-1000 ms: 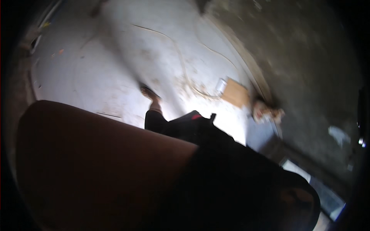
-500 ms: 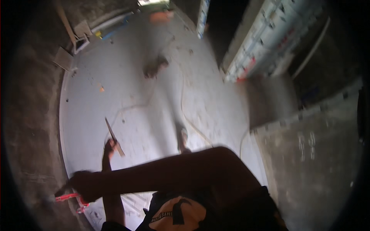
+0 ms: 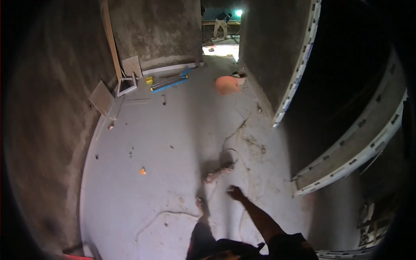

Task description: The person cuts a small tile with an angle grinder, then carries the cut piece inside a building and fits it into a gap in a tiled floor by hand.

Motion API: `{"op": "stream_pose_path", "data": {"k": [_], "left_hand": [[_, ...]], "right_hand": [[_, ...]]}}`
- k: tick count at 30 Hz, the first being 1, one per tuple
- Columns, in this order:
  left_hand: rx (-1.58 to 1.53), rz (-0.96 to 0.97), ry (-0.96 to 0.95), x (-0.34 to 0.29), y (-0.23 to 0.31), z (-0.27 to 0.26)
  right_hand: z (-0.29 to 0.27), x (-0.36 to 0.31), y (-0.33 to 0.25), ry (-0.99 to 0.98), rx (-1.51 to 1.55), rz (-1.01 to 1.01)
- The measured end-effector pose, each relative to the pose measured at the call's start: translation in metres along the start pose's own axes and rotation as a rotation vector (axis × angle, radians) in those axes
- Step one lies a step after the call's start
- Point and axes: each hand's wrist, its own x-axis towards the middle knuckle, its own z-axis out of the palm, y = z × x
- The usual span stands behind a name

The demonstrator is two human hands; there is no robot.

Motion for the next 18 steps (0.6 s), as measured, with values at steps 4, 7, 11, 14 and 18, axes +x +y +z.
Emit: {"op": "stream_pose_path", "data": {"k": [4, 7, 11, 14, 18], "left_hand": [[0.108, -0.054, 0.068, 0.085, 0.144, -0.057], [0.291, 0.105, 0.088, 0.163, 0.274, -0.074], [1.176, 0.846, 0.644, 0.292, 0.582, -0.199], [0.657, 1.064, 0.587, 0.31, 0.838, -0.164], [-0.029, 0.785, 0.212, 0.34, 1.004, -0.204]], "right_hand": [[0.011, 0.007, 0.068, 0.044, -0.431, 1.068], [-0.03, 0.018, 0.088, 0.046, 0.454, 1.606], [0.006, 0.127, 0.033, -0.135, 0.459, 1.574], [-0.018, 0.153, 0.091, -0.196, 0.398, 1.604], [0.075, 0.353, 0.179, -0.474, 0.35, 1.336]]}}
